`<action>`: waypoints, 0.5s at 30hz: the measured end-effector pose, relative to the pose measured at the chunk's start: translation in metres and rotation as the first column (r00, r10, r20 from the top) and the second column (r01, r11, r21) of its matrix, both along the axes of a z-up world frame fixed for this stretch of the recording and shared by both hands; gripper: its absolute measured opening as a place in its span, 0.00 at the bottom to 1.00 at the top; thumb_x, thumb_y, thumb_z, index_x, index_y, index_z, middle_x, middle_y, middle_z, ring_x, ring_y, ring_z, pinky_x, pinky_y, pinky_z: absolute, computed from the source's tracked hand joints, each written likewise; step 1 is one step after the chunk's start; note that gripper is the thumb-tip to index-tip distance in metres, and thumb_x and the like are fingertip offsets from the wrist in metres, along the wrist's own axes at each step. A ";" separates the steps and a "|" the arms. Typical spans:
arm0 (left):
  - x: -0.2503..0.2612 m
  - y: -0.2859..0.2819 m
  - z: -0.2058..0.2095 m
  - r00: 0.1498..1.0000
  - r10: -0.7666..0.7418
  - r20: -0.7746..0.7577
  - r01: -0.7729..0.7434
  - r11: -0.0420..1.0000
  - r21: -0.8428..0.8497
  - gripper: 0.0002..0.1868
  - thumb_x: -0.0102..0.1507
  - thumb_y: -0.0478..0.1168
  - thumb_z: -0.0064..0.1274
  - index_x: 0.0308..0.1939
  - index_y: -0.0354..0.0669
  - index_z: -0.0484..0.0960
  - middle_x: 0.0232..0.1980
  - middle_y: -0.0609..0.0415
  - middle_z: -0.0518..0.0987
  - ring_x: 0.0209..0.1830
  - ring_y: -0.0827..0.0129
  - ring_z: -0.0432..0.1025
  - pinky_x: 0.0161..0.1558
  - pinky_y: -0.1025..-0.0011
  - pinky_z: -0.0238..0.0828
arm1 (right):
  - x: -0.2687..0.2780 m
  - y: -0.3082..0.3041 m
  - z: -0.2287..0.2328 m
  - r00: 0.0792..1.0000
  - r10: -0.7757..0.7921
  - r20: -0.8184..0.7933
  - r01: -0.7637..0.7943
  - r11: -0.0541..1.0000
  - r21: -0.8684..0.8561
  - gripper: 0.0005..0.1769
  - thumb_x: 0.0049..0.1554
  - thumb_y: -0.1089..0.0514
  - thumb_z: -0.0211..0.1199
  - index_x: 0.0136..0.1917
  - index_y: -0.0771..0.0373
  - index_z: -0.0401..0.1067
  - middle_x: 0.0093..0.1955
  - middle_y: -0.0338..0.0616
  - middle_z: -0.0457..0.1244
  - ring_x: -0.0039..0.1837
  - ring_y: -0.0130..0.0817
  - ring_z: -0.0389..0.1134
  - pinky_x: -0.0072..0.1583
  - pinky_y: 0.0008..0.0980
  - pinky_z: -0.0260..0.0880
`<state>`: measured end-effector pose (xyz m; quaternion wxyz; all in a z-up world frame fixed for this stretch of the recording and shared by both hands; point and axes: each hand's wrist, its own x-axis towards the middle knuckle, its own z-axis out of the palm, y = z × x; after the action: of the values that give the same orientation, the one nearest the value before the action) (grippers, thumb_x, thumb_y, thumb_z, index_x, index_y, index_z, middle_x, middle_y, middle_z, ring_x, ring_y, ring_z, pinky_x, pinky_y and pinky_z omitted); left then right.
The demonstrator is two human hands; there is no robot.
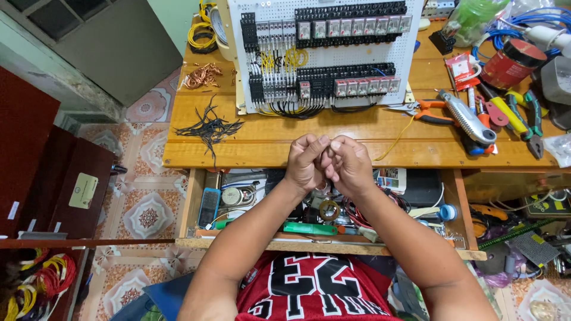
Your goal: Stripping insulation from electrical wires and twisting the copper strands.
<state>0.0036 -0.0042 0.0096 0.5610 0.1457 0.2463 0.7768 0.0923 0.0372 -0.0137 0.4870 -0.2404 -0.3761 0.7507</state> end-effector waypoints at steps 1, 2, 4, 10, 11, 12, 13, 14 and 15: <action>0.000 0.000 0.002 1.000 0.000 0.002 0.000 1.000 -0.006 0.21 0.64 0.34 0.60 0.19 0.41 0.68 0.11 0.46 0.63 0.08 0.63 0.66 0.09 0.63 0.68 | 0.000 0.001 0.000 1.000 0.000 0.002 0.000 1.000 -0.006 0.12 0.59 0.61 0.59 0.36 0.67 0.65 0.23 0.58 0.61 0.19 0.33 0.64 0.19 0.19 0.58; 0.001 0.000 0.003 1.000 0.007 0.020 -0.007 1.000 0.007 0.22 0.64 0.33 0.60 0.18 0.42 0.67 0.11 0.45 0.63 0.09 0.62 0.67 0.09 0.62 0.68 | 0.001 0.002 -0.001 1.000 0.004 -0.004 -0.004 1.000 -0.009 0.12 0.59 0.60 0.58 0.36 0.67 0.65 0.24 0.57 0.61 0.19 0.32 0.63 0.19 0.19 0.57; 0.001 0.002 -0.001 0.999 0.015 0.040 -0.016 1.000 0.015 0.23 0.64 0.33 0.59 0.17 0.42 0.66 0.10 0.45 0.63 0.09 0.62 0.67 0.09 0.62 0.69 | 0.001 0.002 -0.002 1.000 0.009 -0.008 -0.009 1.000 -0.016 0.12 0.59 0.59 0.58 0.36 0.66 0.65 0.24 0.57 0.61 0.19 0.31 0.63 0.19 0.19 0.56; -0.006 0.020 -0.043 0.999 0.013 0.048 -0.015 0.999 0.033 0.22 0.64 0.32 0.57 0.18 0.48 0.65 0.10 0.56 0.57 0.11 0.67 0.70 0.11 0.74 0.67 | 0.003 0.006 -0.005 0.997 0.053 -0.063 -0.056 0.998 -0.036 0.13 0.60 0.56 0.58 0.37 0.63 0.63 0.24 0.56 0.59 0.17 0.28 0.57 0.18 0.19 0.52; -0.007 0.022 -0.049 0.998 0.015 0.056 -0.017 0.999 0.046 0.23 0.64 0.32 0.57 0.18 0.49 0.64 0.10 0.56 0.56 0.11 0.67 0.69 0.12 0.78 0.65 | 0.004 0.008 -0.007 0.994 0.064 -0.084 -0.068 0.997 -0.048 0.13 0.60 0.56 0.57 0.37 0.63 0.63 0.25 0.55 0.58 0.17 0.28 0.55 0.18 0.19 0.51; -0.008 0.025 -0.055 0.998 0.015 0.064 -0.019 0.998 0.060 0.23 0.64 0.31 0.56 0.18 0.50 0.64 0.10 0.57 0.55 0.11 0.67 0.69 0.13 0.82 0.63 | 0.005 0.010 -0.009 0.992 0.074 -0.106 -0.080 0.995 -0.059 0.13 0.61 0.56 0.56 0.37 0.63 0.62 0.25 0.55 0.57 0.17 0.27 0.54 0.18 0.19 0.51; -0.008 0.022 -0.050 0.998 0.015 0.064 -0.019 0.998 0.061 0.23 0.64 0.31 0.56 0.18 0.50 0.64 0.10 0.57 0.55 0.11 0.67 0.69 0.13 0.82 0.63 | 0.004 0.010 -0.011 0.992 0.074 -0.106 -0.080 0.995 -0.058 0.13 0.61 0.56 0.56 0.37 0.63 0.62 0.25 0.55 0.57 0.17 0.27 0.54 0.18 0.19 0.51; -0.008 0.020 -0.045 0.998 0.010 0.054 -0.014 0.997 0.069 0.23 0.64 0.32 0.56 0.18 0.52 0.63 0.12 0.61 0.52 0.11 0.75 0.61 0.14 0.85 0.56 | 0.004 0.010 -0.013 0.986 0.090 -0.138 -0.100 0.993 -0.068 0.13 0.61 0.55 0.56 0.36 0.63 0.62 0.24 0.54 0.57 0.17 0.26 0.53 0.17 0.19 0.49; -0.008 0.018 -0.040 0.999 0.006 0.043 -0.009 0.997 0.078 0.23 0.64 0.32 0.56 0.19 0.54 0.61 0.14 0.65 0.49 0.12 0.84 0.54 0.14 0.88 0.49 | 0.004 0.011 -0.014 0.980 0.105 -0.171 -0.120 0.990 -0.077 0.14 0.60 0.55 0.56 0.36 0.62 0.61 0.24 0.52 0.56 0.16 0.25 0.52 0.17 0.18 0.48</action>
<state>-0.0045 0.0139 -0.0306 0.5571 0.1500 0.2040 0.7909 0.0967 0.0483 -0.0277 0.4626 -0.1760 -0.3142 0.8102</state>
